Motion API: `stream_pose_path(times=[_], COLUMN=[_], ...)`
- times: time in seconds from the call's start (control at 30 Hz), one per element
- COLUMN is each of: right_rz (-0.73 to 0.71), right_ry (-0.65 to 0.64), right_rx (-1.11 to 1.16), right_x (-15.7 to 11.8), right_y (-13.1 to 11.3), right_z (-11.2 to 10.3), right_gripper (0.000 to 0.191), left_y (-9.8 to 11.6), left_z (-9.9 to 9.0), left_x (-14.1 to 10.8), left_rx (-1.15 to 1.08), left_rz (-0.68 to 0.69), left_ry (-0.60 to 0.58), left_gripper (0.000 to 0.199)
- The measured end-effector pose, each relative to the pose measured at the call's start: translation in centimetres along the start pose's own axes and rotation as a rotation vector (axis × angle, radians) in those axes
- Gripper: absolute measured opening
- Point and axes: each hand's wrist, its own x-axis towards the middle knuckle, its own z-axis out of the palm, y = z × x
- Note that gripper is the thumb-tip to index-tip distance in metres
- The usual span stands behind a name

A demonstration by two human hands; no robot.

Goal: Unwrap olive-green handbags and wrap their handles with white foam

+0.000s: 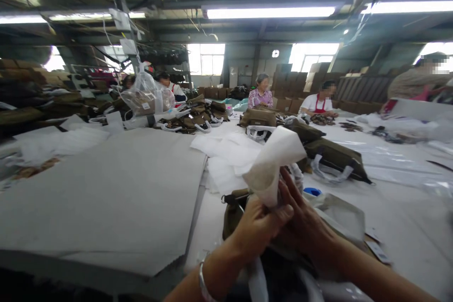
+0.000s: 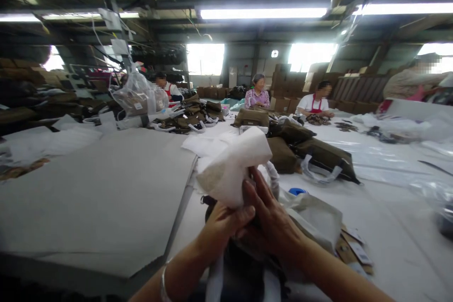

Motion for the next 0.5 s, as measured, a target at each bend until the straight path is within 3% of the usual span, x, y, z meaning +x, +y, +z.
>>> stream_pose_path(times=[0.07, 0.1, 0.17, 0.23, 0.27, 0.33, 0.4, 0.43, 0.5], right_rz=[0.02, 0.017, 0.013, 0.028, 0.046, 0.037, -0.053, -0.108, -0.191], right_ry=[0.027, 0.041, 0.057, 0.063, 0.061, 0.031, -0.022, -0.057, -0.126], right_rx=[-0.009, -0.006, 0.011, 0.009, 0.0, -0.008, -0.001, -0.006, -0.029], right_x=[-0.4, -0.6, -1.2, -1.6, -1.6, -1.5, -1.2, -1.1, -0.8], right_y=[0.1, 0.1, 0.2, 0.2, 0.2, 0.2, 0.2, 0.2, 0.2], right_z=[0.1, 0.1, -0.3, -0.8, -1.1, -1.4, -1.5, -1.4, -1.3], right_gripper=[0.084, 0.081, 0.076, 0.075, 0.076, 0.078, 0.078, 0.078, 0.079], left_y=[0.5, 0.7, 1.1, 1.0, 0.7, -0.7, -2.8, -3.9, -5.8], left_z=[0.4, 0.0, -1.6, -3.7, -4.8, -6.7, -8.1, -8.6, -9.3], left_x=[-1.3, -1.7, -2.3, -2.6, -2.8, -3.1, -3.4, -3.4, -3.5], left_rx=[-0.166, -0.191, -0.088, 0.17, 0.325, 0.641, 0.885, 0.961, 1.001], left_rz=[-0.031, -0.029, -0.012, 0.057, 0.12, 0.294, 0.48, 0.546, 0.578], left_ry=[-0.215, -0.207, -0.039, 0.184, 0.236, 0.167, -0.012, -0.074, -0.09], left_gripper=[0.05, 0.055, 0.056, 0.046, 0.04, 0.033, 0.035, 0.035, 0.034])
